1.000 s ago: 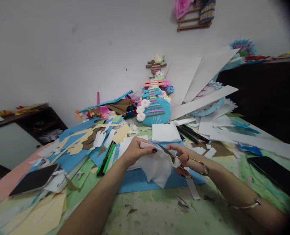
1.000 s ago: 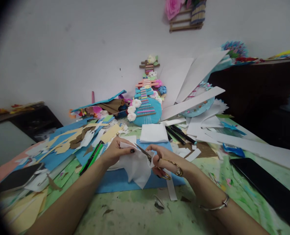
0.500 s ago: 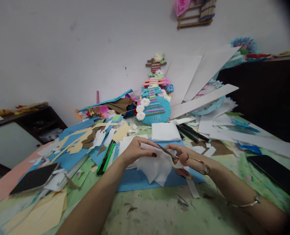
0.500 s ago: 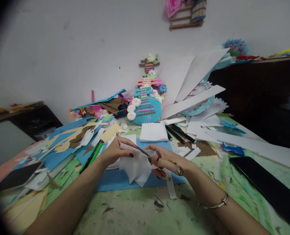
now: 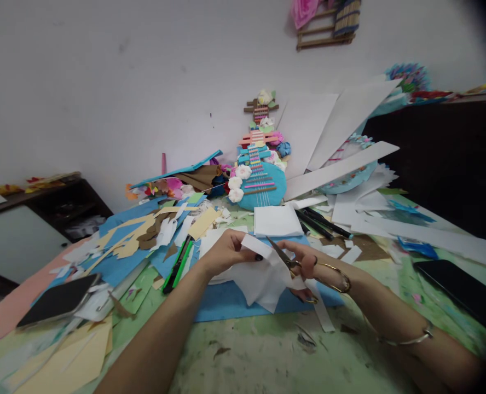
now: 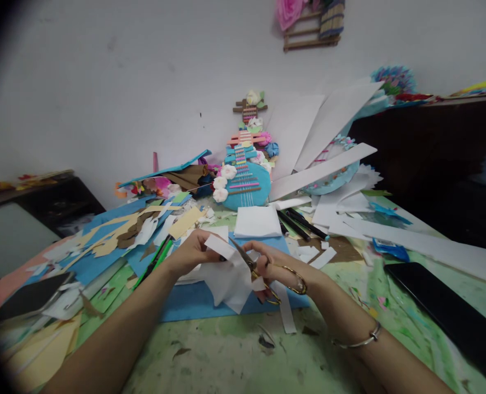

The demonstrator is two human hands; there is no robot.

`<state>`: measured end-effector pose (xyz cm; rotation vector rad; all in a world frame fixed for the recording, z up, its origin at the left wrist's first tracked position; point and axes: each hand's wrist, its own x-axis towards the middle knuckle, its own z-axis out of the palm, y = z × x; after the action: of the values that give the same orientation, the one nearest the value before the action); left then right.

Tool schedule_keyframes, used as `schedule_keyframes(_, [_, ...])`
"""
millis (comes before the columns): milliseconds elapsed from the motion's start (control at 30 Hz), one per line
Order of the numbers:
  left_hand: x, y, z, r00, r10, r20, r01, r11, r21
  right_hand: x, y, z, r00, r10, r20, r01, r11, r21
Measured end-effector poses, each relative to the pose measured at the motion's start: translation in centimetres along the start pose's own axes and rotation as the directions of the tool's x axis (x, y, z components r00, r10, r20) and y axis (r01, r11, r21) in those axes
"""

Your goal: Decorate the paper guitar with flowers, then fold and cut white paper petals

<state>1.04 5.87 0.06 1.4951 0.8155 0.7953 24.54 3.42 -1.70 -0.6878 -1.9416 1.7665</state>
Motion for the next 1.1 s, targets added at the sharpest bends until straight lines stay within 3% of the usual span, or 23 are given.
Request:
schedule_keyframes(233, [0.2,0.0,0.8,0.995,0.073,0.067,-0.077,0.995,0.06,0.2,0.1,0.0,0.999,-0.013,0.03,0.012,1.0,0.021])
schedule_keyframes(467, [-0.1,-0.1,0.3,0.974,0.149,0.172,-0.141,0.988,-0.061,0.3,-0.5,0.4,1.0,0.008,0.003,-0.008,1.0,0.019])
schedule_keyframes(567, [-0.1,0.0,0.7,0.981,0.166,0.099,-0.158,0.984,-0.078,0.4,-0.5,0.4,1.0,-0.002,-0.011,0.002,1.0,0.007])
schedule_keyframes(733, [0.1,-0.4,1.5,0.994,0.085,-0.065,-0.089,0.994,-0.067,0.5,-0.1,0.3,0.997,-0.069,-0.028,0.069,0.998,-0.004])
schedule_keyframes(1100, [0.3,-0.8,0.7,0.997,-0.033,-0.07,0.032,0.999,-0.008,0.3,-0.6,0.5,0.996,-0.084,-0.019,0.085,0.996,0.038])
